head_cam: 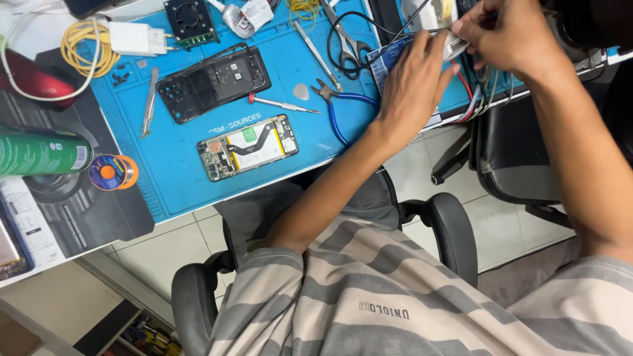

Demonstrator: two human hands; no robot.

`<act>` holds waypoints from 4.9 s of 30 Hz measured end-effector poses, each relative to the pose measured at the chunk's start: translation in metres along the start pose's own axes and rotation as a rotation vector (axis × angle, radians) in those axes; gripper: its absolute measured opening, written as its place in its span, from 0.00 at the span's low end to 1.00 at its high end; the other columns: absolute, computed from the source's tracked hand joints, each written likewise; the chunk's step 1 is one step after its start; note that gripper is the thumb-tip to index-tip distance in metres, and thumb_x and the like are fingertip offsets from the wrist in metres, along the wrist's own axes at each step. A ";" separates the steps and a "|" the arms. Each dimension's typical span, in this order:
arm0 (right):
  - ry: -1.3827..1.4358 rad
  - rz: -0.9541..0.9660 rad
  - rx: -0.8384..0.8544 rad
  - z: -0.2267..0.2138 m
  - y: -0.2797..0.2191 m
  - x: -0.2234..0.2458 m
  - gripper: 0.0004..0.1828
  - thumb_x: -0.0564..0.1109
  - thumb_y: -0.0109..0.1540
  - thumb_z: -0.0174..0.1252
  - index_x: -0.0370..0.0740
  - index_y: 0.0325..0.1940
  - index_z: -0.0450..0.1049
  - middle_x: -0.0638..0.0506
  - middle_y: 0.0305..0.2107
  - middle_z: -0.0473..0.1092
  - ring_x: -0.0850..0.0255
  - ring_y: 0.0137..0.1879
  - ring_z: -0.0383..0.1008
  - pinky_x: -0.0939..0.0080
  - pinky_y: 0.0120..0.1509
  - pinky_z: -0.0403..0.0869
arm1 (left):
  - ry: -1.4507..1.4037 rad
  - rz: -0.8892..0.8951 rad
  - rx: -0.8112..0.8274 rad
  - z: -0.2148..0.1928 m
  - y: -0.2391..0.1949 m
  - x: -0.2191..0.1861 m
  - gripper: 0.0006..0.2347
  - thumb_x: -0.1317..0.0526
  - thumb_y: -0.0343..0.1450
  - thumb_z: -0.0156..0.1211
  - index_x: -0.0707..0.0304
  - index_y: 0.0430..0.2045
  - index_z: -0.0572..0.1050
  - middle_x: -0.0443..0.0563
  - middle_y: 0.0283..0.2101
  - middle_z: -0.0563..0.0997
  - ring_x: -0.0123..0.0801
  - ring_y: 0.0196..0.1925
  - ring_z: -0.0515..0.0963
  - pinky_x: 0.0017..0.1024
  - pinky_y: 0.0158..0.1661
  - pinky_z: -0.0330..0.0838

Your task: The person disassembles a smartphone, removes the battery, and uses a screwdriver and scissors to adjust internal components. They then reconnect the battery and reassemble the device.

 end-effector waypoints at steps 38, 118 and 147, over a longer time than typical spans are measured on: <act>0.458 0.110 -0.124 0.007 -0.061 -0.032 0.07 0.37 0.73 0.54 0.28 0.45 0.74 0.46 0.54 0.67 0.60 0.52 0.74 0.61 0.51 0.81 | 0.066 0.065 -0.113 -0.001 0.015 0.029 0.16 0.52 0.67 0.70 0.60 0.43 0.84 0.45 0.70 0.63 0.37 0.56 0.80 0.35 0.50 0.79; -0.102 -0.673 0.585 0.170 -0.013 0.274 0.09 0.34 0.61 0.61 0.30 0.45 0.73 0.44 0.45 0.68 0.48 0.43 0.77 0.53 0.44 0.75 | 0.246 0.376 0.043 -0.308 -0.089 0.044 0.06 0.67 0.74 0.68 0.63 0.42 0.79 0.45 0.49 0.73 0.32 0.49 0.79 0.28 0.37 0.77; 0.026 -0.563 0.388 0.140 0.002 0.269 0.31 0.45 0.54 0.72 0.32 0.59 0.73 0.39 0.54 0.72 0.55 0.48 0.76 0.62 0.40 0.74 | 0.158 0.146 0.198 -0.316 -0.093 0.055 0.08 0.75 0.67 0.61 0.67 0.36 0.71 0.51 0.42 0.75 0.41 0.50 0.75 0.40 0.51 0.64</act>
Point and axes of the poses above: each hand's wrist, its own y-axis towards the middle knuckle, its own z-axis out of the palm, x = y × z, the point moved 7 cm from there along y, towards the middle knuckle
